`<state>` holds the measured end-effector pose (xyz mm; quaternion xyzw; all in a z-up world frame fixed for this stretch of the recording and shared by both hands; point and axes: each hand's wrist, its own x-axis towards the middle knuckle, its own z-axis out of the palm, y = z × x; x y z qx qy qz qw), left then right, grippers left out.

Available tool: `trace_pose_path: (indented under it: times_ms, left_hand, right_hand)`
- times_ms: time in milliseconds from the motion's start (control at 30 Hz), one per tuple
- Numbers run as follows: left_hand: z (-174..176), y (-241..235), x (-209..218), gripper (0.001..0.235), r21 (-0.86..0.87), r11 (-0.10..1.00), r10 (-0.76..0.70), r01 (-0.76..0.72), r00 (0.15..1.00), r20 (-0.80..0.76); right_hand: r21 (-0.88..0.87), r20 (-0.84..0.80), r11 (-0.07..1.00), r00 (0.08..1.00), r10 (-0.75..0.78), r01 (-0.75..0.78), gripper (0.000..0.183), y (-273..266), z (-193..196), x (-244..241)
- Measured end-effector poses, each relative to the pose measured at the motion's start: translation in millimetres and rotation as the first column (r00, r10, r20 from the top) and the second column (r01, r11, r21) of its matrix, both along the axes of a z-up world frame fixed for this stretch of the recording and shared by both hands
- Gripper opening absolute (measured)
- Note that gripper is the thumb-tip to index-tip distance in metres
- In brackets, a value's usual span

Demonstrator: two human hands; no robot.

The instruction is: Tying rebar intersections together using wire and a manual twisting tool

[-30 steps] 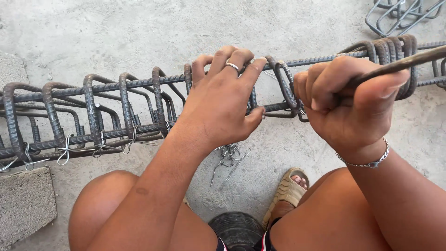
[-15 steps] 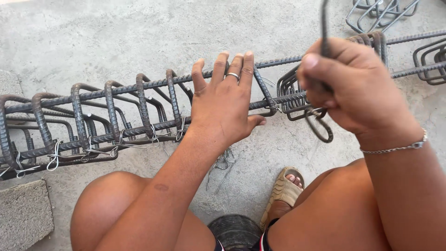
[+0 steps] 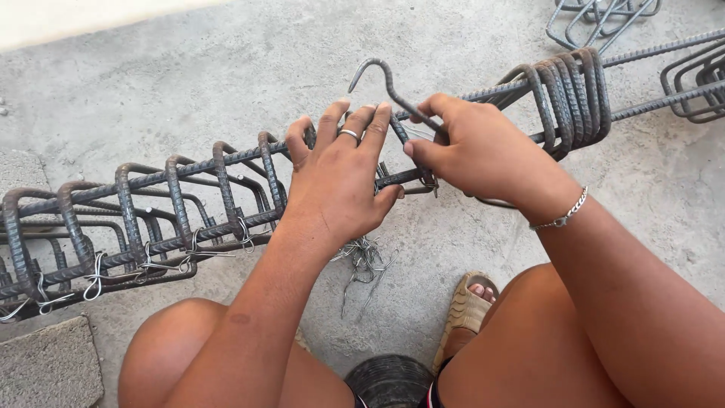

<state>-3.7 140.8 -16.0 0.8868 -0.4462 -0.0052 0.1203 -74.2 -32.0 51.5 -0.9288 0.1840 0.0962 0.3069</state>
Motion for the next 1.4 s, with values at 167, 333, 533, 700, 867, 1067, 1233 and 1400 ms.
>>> trace_pose_path:
  times_ms: [167,333,533,700,867,1067,1233,1400]
  left_hand:
    - [-5,1,-3,0.095,-0.01,1.0,0.016,-0.015,0.999,0.052]
    - [-8,-1,-1,0.094,-0.002,1.0,0.013,-0.013,1.0,0.026]
    - [-6,-2,-2,0.099,0.003,1.0,0.014,-0.014,0.999,0.045]
    - [-2,1,-2,0.1,-0.025,1.0,0.013,-0.012,1.0,0.029]
    - [-2,4,2,0.101,-0.057,0.998,-0.013,0.011,0.999,-0.042]
    - [14,16,15,0.087,-0.14,0.99,0.009,-0.035,0.983,-0.181]
    - [26,32,28,0.053,-0.241,0.966,0.051,-0.092,0.984,-0.171]
    - [32,40,31,0.043,-0.201,0.969,0.089,-0.145,0.961,-0.261]
  right_hand:
    - [-0.018,-0.123,0.999,0.992,0.032,-0.035,0.019,4,-1,12]
    - [0.066,-0.161,0.997,0.987,-0.026,0.037,0.02,4,-2,15]
    - [0.285,-0.152,0.949,0.984,-0.094,0.134,0.018,5,-8,20]
    - [0.089,-0.139,0.996,0.99,0.037,-0.025,0.022,7,-8,24]
    - [0.135,-0.144,0.991,0.989,0.014,0.006,0.02,6,2,22]
    - [0.281,0.03,0.952,0.99,-0.138,0.124,0.019,-17,7,12]
    - [0.369,0.108,0.912,0.967,-0.231,0.176,0.016,-31,6,1]
    - [0.638,0.028,0.736,0.948,-0.317,0.227,0.004,-32,-3,-1]
